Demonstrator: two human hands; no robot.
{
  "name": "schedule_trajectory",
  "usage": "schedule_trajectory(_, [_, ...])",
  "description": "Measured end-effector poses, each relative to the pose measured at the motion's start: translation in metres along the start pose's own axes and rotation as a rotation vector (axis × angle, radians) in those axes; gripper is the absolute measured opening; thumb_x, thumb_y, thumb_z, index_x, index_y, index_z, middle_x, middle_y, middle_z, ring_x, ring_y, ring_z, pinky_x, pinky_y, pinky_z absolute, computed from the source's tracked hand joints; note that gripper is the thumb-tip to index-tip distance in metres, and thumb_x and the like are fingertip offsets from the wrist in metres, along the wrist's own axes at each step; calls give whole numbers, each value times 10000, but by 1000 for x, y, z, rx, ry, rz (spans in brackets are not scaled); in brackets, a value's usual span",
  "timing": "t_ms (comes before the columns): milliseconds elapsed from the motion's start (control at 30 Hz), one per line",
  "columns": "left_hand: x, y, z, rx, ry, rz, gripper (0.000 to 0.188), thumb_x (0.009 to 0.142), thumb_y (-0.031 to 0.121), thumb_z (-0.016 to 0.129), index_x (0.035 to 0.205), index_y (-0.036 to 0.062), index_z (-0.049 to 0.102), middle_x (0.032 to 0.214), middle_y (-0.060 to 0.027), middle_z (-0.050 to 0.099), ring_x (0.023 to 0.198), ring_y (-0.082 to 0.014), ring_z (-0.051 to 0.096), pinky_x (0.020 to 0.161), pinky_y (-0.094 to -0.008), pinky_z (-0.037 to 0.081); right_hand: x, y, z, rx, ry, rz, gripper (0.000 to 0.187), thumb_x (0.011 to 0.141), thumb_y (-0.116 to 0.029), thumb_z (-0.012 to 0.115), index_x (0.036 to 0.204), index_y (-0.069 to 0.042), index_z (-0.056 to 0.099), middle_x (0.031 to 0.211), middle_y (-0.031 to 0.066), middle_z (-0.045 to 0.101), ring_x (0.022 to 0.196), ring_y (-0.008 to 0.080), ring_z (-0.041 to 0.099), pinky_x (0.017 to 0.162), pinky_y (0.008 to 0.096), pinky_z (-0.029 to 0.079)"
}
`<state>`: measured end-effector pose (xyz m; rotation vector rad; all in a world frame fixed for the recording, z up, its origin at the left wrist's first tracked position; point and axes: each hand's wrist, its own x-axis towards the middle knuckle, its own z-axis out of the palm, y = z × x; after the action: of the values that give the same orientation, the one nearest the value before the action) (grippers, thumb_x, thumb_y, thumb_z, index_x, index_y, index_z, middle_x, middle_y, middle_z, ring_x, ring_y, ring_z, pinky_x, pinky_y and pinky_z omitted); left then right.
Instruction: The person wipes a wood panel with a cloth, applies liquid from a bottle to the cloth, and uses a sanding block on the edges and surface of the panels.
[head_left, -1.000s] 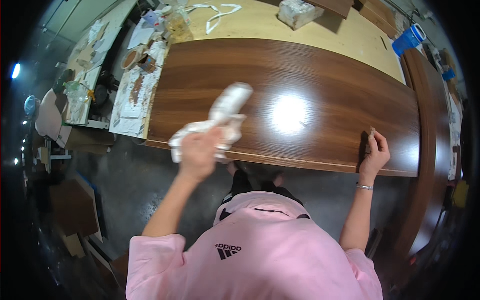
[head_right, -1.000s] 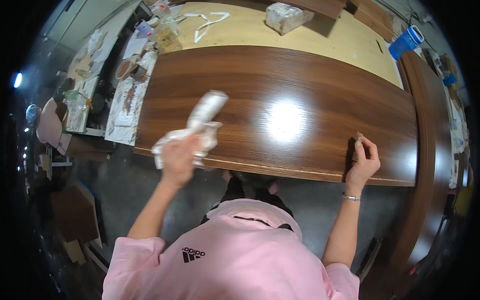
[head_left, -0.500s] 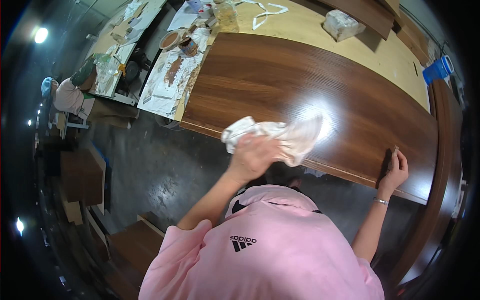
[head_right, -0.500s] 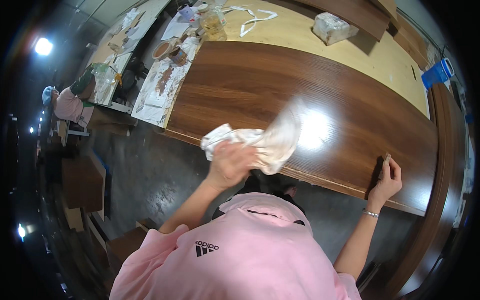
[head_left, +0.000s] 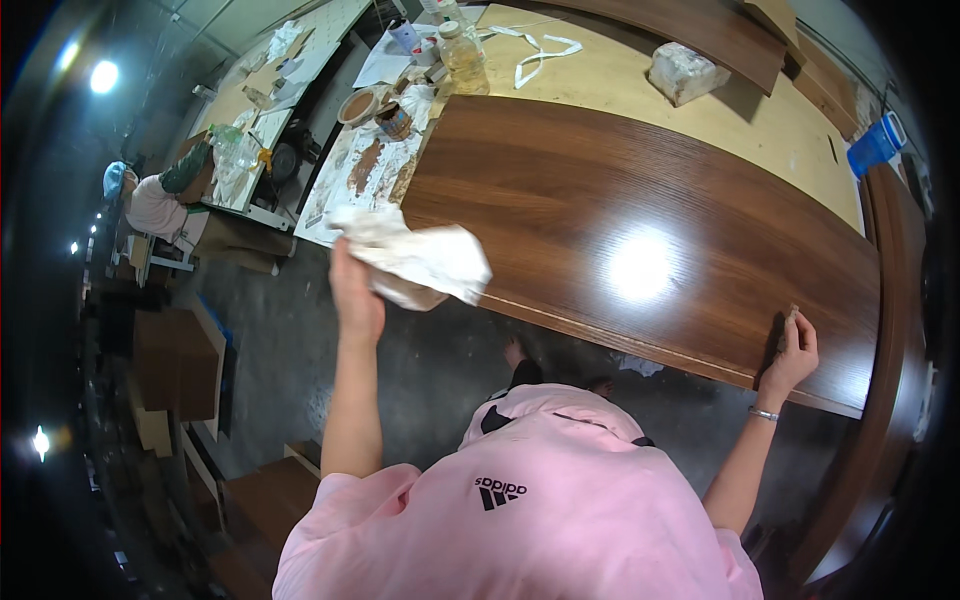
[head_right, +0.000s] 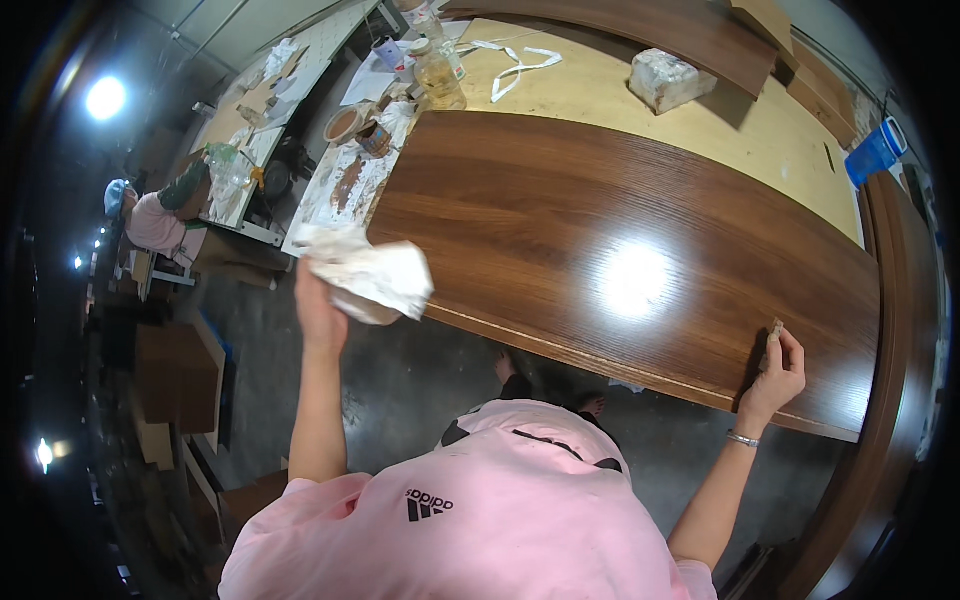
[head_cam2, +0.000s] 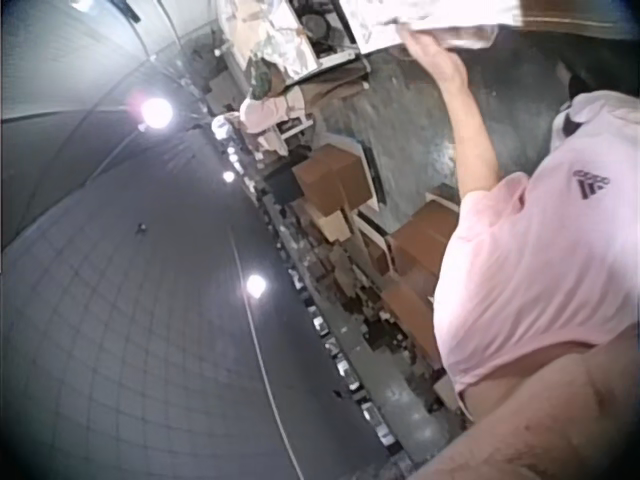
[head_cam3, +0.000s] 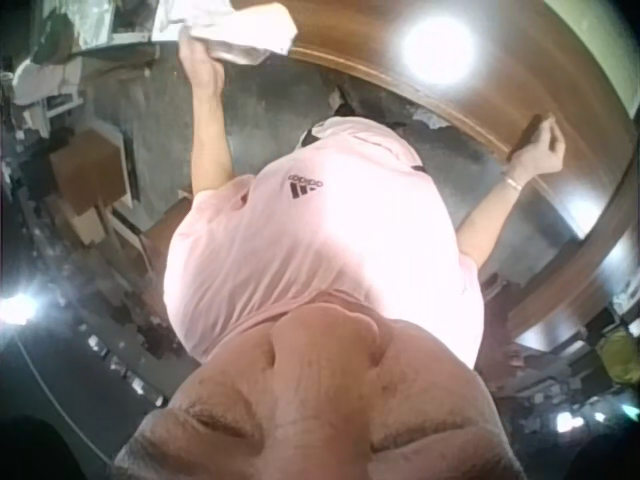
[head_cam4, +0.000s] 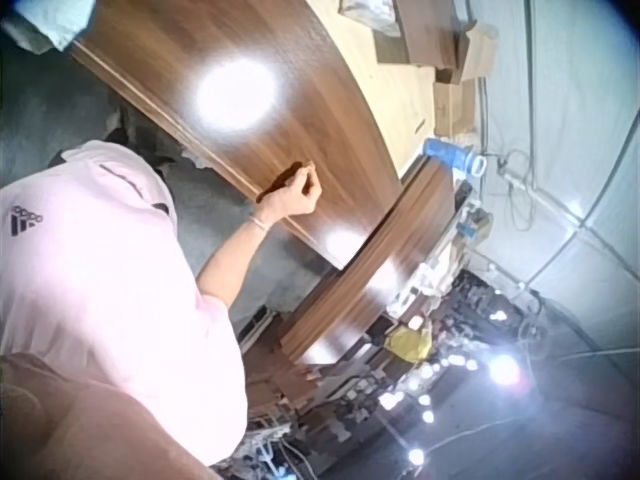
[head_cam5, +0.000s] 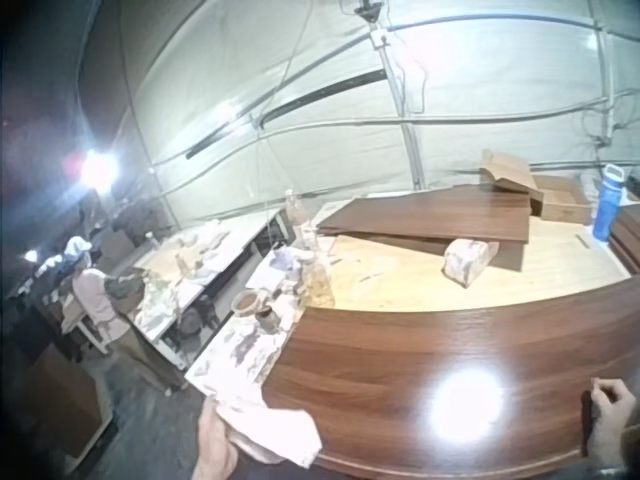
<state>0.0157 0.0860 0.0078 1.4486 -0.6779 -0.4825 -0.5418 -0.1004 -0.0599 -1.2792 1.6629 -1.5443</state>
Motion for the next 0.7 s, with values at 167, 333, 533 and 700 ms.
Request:
schedule_trajectory(167, [-75, -27, 89, 978, -501, 680, 527, 841, 271, 685, 1299, 51, 545, 1365, -173, 529, 1238, -377, 522, 1087, -553, 304, -6, -14, 4, -15, 13, 16, 145, 900, -32, 666, 1032, 12, 707, 963, 26, 695, 861, 96, 613, 796, 242, 483])
schedule_trajectory(333, [-139, -26, 204, 619, -908, 817, 392, 843, 137, 633, 1232, 180, 630, 1371, -72, 566, 1309, -295, 513, 1122, -548, 312, -5, -9, 10, 36, -21, -5, 133, 890, -42, 687, 1010, 12, 708, 923, 15, 688, 823, 79, 598, 739, 224, 473])
schedule_trajectory(533, [-101, -33, 138, 723, -928, 987, 468, 773, 114, 672, 1208, 288, 697, 1371, -33, 605, 1282, -303, 559, 1000, -454, 456, -8, -23, -1, 76, 35, -5, 101, 876, -67, 726, 942, 10, 718, 839, -24, 612, 738, 55, 538, 652, 203, 429])
schedule_trajectory(700, [-54, -18, 43, 956, -811, 891, 417, 717, 12, 662, 1092, 176, 742, 1263, -58, 660, 1230, -338, 585, 962, -462, 461, -12, -29, 28, 59, 57, -45, 115, 851, -94, 754, 882, 12, 719, 798, -15, 581, 731, 76, 511, 664, 234, 432])
